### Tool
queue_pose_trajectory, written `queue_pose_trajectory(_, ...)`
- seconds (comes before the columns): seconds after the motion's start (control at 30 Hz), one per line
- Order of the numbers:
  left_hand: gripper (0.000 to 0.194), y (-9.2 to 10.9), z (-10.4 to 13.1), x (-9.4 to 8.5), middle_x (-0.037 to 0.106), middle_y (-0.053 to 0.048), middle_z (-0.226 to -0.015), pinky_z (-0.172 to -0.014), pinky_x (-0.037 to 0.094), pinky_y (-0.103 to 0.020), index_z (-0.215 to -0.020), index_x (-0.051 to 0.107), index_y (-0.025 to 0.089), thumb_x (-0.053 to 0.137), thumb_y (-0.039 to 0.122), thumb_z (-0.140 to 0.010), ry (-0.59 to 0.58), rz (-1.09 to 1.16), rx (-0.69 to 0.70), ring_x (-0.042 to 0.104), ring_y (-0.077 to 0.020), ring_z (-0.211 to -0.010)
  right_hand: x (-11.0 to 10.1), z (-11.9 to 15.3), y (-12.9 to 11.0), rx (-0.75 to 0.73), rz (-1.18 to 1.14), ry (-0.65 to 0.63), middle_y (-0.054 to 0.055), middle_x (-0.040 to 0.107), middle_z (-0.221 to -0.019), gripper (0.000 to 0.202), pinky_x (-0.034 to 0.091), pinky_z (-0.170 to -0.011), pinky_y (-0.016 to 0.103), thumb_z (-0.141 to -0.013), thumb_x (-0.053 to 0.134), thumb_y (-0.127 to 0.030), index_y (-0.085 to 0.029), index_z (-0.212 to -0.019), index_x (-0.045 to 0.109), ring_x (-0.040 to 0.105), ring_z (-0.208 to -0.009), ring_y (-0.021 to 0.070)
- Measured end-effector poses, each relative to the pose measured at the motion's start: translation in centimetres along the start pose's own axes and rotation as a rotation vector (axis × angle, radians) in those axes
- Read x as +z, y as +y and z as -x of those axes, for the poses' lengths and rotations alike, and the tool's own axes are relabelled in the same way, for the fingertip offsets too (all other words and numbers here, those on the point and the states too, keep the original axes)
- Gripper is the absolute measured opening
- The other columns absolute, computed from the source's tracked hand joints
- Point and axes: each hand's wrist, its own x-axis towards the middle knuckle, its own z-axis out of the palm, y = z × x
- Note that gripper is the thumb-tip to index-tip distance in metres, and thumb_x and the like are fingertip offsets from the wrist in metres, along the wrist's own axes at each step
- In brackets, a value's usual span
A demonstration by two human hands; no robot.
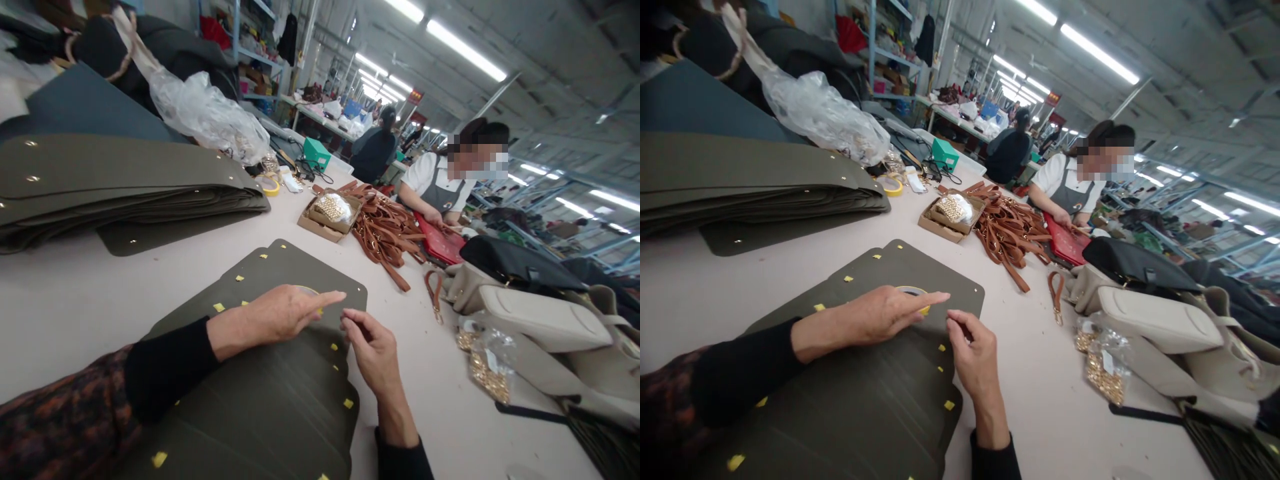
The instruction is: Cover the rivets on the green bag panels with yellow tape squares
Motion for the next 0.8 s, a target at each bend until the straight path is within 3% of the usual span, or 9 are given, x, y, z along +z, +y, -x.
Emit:
queue_pose_trajectory(0.07, 0.050, 0.6, -0.4, 0.3, 0.068, -0.008, -0.109, -0.075, 0.052, -0.027, -0.141, 0.034, 0.019, 0.050, 0.022, -0.093, 0.017, 0.012, 0.031, 0.067, -0.0184, -0.091, 0.5, 0.0, -0.8, -0.119, -0.015, 0.011, 0.005, 0.072, -0.093, 0.020, 0.052, -0.071, 0.028, -0.087, 0.056, -0.027, -0.020, -0.101, 0.069, 0.066, -0.079, 0.0163)
queue_pose_trajectory(0.2, 0.050, 1.2, -1.1, 0.8, 0.068, -0.012, -0.108, -0.073, 0.053, -0.028, -0.140, 0.031, 0.016, 0.048, 0.026, -0.095, 0.039, -0.035, 0.057, 0.068, -0.0207, -0.089, 0.9, -0.2, -1.7, -0.355, 0.088, 0.048, 0.005, 0.070, -0.090, 0.016, 0.051, -0.073, 0.027, -0.088, 0.053, -0.016, -0.019, -0.096, 0.067, 0.064, -0.080, 0.0147)
queue_pose_trajectory(0.4, 0.036, 2.2, -1.9, 0.5, 0.068, -0.009, -0.100, -0.069, 0.051, -0.026, -0.130, 0.038, 0.016, 0.046, 0.023, -0.095, -0.009, -0.064, 0.056, 0.068, -0.0200, -0.086, 1.0, -0.1, -0.9, -0.426, 0.252, 0.163, 0.001, 0.066, -0.073, 0.014, 0.048, -0.063, 0.024, -0.084, 0.053, -0.011, -0.018, -0.083, 0.065, 0.060, -0.064, 0.0119)
queue_pose_trajectory(0.53, 0.015, 2.5, -2.9, 0.0, 0.066, -0.002, -0.085, -0.057, 0.045, -0.023, -0.109, 0.049, 0.019, 0.047, 0.022, -0.094, -0.044, -0.045, -0.004, 0.065, -0.0182, -0.074, 0.9, -0.2, -0.6, -0.446, 0.326, 0.254, 0.001, 0.065, -0.069, 0.014, 0.047, -0.060, 0.023, -0.081, 0.053, -0.010, -0.017, -0.081, 0.064, 0.059, -0.059, 0.0111)
queue_pose_trajectory(0.6, 0.004, 2.4, -3.4, 0.1, 0.065, -0.001, -0.081, -0.055, 0.042, -0.022, -0.095, 0.051, 0.019, 0.049, 0.021, -0.093, -0.029, -0.028, -0.024, 0.063, -0.0165, -0.071, 0.9, -0.2, -0.7, -0.428, 0.345, 0.277, 0.000, 0.064, -0.068, 0.013, 0.047, -0.060, 0.023, -0.081, 0.053, -0.011, -0.017, -0.080, 0.065, 0.058, -0.058, 0.0110)
queue_pose_trajectory(0.67, 0.006, 2.3, -3.7, 0.5, 0.064, 0.000, -0.079, -0.057, 0.040, -0.022, -0.087, 0.052, 0.018, 0.049, 0.017, -0.091, 0.006, -0.027, -0.020, 0.061, -0.0147, -0.070, 1.0, -0.4, -0.9, -0.339, 0.313, 0.289, 0.000, 0.064, -0.066, 0.012, 0.046, -0.058, 0.023, -0.080, 0.054, -0.015, -0.017, -0.080, 0.066, 0.057, -0.057, 0.0110)
queue_pose_trajectory(0.8, 0.011, 2.5, -3.7, 1.7, 0.059, 0.000, -0.071, -0.054, 0.038, -0.022, -0.083, 0.053, 0.017, 0.044, 0.013, -0.089, 0.146, -0.109, 0.019, 0.057, -0.0141, -0.063, 0.9, -1.3, 0.0, 0.071, -0.004, 0.270, -0.001, 0.063, -0.060, 0.015, 0.047, -0.051, 0.024, -0.078, 0.059, -0.029, -0.016, -0.076, 0.067, 0.056, -0.052, 0.0119)
